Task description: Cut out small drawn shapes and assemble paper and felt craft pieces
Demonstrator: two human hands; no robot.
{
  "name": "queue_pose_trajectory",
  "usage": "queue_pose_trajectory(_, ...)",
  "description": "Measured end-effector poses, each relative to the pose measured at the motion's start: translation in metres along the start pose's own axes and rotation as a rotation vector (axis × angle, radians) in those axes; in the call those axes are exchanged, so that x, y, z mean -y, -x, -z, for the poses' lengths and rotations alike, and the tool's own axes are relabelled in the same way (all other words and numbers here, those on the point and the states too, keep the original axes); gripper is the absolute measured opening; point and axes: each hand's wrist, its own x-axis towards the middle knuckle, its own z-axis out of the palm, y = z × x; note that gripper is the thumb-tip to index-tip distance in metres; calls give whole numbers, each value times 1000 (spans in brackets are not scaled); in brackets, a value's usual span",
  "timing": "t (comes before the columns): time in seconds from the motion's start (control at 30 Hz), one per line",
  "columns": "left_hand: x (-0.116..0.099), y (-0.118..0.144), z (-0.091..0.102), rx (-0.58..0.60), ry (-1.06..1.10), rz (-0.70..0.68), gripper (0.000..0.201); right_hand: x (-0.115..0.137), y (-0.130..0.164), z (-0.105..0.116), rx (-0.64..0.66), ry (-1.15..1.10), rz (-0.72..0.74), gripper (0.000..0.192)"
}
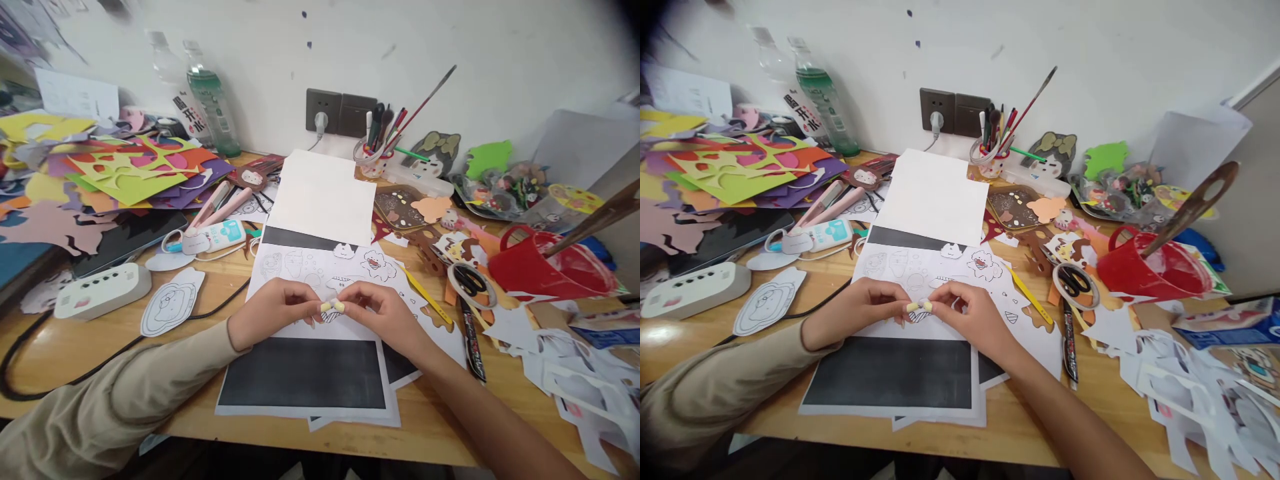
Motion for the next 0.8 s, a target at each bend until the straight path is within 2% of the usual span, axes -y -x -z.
queue_pose_trajectory(0.07, 0, -4, 0, -70, -119, -60, 19, -3, 0, 1, 36, 1, -17, 12)
queue_pose_trajectory(0.13, 0, -8, 2, -167, -279, -145, 20, -8, -1, 6, 2, -11, -25, 10)
queue_pose_trajectory(0.27, 3, -20, 3, -279, -567, -243, 19, -19, -5, 22, -278, -36, -65, 11)
queue_pose_trajectory(0.33, 6, -26, 0, -274, -655, -257, 22, -23, -6, 28, -340, -18, -80, 11)
queue_pose_trajectory(0.43, 9, -38, -4, -271, -697, -273, 26, -26, -8, 31, -359, 23, -89, 11)
queue_pose_trajectory(0.57, 7, -58, -2, -360, -710, -289, 31, -26, -8, 33, -389, 59, -97, 13)
queue_pose_trajectory(0.8, 10, -97, -3, -414, -601, -253, 29, -32, -10, 33, -389, 58, -82, 12)
